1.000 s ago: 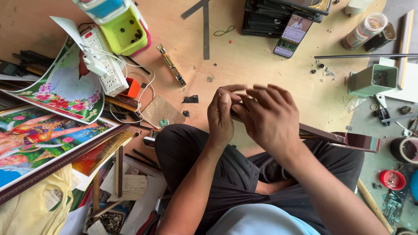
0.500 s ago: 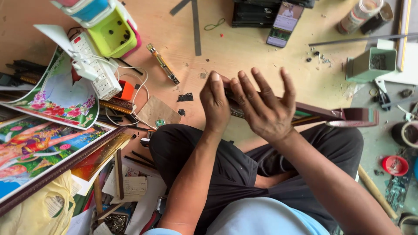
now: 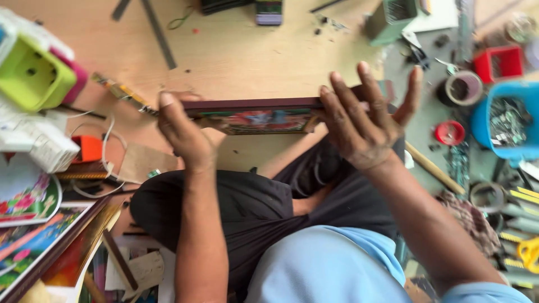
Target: Applying decorative tape and cleaning a picture frame.
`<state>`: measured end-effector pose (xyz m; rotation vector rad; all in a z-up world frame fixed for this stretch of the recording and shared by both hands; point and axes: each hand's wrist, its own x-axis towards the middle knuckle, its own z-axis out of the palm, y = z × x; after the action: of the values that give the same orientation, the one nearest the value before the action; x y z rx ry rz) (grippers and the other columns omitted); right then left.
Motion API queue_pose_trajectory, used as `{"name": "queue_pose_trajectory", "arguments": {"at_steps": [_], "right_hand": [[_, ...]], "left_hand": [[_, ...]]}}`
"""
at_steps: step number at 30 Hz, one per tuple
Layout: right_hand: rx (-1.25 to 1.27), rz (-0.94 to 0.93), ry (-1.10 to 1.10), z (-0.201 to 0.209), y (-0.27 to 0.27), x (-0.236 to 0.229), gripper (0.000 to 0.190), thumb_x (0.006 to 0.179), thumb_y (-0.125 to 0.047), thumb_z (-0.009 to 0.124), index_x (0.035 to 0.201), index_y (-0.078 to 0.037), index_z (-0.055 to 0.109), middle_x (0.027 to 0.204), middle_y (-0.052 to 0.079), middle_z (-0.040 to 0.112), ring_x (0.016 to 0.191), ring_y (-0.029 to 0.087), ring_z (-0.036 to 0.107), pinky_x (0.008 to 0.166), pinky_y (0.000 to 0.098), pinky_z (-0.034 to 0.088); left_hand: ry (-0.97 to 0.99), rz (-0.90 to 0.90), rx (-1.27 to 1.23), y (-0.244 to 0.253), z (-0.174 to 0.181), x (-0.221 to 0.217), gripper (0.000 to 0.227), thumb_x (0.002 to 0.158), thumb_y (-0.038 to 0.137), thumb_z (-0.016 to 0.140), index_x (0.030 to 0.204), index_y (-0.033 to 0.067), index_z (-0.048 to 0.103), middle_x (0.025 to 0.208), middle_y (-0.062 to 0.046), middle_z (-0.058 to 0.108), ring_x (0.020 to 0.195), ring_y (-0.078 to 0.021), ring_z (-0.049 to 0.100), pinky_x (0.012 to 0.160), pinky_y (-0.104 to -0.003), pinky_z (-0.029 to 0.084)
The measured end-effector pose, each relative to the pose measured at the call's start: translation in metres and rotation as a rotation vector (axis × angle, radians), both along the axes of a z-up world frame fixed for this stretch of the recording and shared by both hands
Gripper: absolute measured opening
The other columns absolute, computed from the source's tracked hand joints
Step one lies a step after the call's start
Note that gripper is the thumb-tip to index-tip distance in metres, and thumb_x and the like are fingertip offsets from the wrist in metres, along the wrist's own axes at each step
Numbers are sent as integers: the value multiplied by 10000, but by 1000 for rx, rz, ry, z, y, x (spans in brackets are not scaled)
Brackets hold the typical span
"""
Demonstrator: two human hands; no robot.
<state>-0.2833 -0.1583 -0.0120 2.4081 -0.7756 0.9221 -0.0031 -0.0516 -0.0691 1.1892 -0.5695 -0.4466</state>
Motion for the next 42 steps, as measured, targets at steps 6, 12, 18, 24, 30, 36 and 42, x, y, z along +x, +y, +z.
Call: {"name": "queue_pose_trajectory", "arguments": {"at_steps": [6, 12, 18, 24, 30, 36, 42], "right_hand": [[137, -46, -140, -2, 22, 3, 345, 1060, -466, 695, 1279, -217, 786, 1365, -6, 747, 1425, 291, 528, 1220, 681, 148], [191, -58, -134, -7, 35, 0, 348, 1049, -347, 765, 1381, -244, 735, 1463, -27, 675, 1480, 292, 464, 1261, 671, 113], [235, -32, -171, -1, 41, 4, 356, 1047, -246, 794, 1391, -197, 719, 1479, 11, 649, 1479, 325, 455, 1241, 695, 122], [260, -30, -134, 0, 52, -5, 344, 1030, -221, 790, 1364, -183, 721, 1471, 41, 643, 1468, 317, 464, 1239, 681, 168], [326, 115, -288, -20, 42, -65, 367, 980, -193, 803, 1306, -120, 654, 1447, 178, 560, 1424, 377, 477, 1233, 607, 276], [686, -456, -202, -110, 18, -207, 538, 972, -65, 689, 1491, -90, 550, 1305, 139, 608, 1214, 347, 593, 1056, 500, 450], [880, -592, 205, -170, 40, -265, 692, 766, -129, 720, 1446, -127, 589, 1193, 134, 608, 1092, 337, 592, 915, 463, 466]], "left_hand": [[-22, -166, -31, 24, 39, -2, 411, 1101, 472, 506, 1044, 80, 617, 969, -44, 642, 775, -146, 637, 622, -291, 584], [-213, -195, 144, 55, 50, 21, 244, 1134, 281, 678, 1099, 40, 658, 984, -52, 642, 834, -150, 609, 752, -290, 563], [-1254, -41, 287, -15, 122, -53, 143, 952, 24, 752, 1064, 55, 667, 1046, -109, 667, 1056, -305, 637, 1003, -415, 492], [-1143, -831, 210, -122, 142, -101, 170, 1018, 240, 728, 1085, 84, 720, 989, -54, 740, 943, -201, 727, 874, -381, 555], [-929, -1398, 522, -154, 132, -108, 415, 959, 473, 658, 1090, 94, 765, 914, -56, 781, 830, -161, 733, 769, -353, 578], [-779, -1491, 609, -150, 149, -112, 408, 946, 431, 653, 1095, 72, 776, 879, -47, 799, 772, -113, 737, 727, -299, 599], [-617, -1620, 711, -159, 144, -107, 336, 979, 328, 609, 1024, 44, 784, 779, -35, 773, 657, -104, 696, 640, -277, 606]]}}
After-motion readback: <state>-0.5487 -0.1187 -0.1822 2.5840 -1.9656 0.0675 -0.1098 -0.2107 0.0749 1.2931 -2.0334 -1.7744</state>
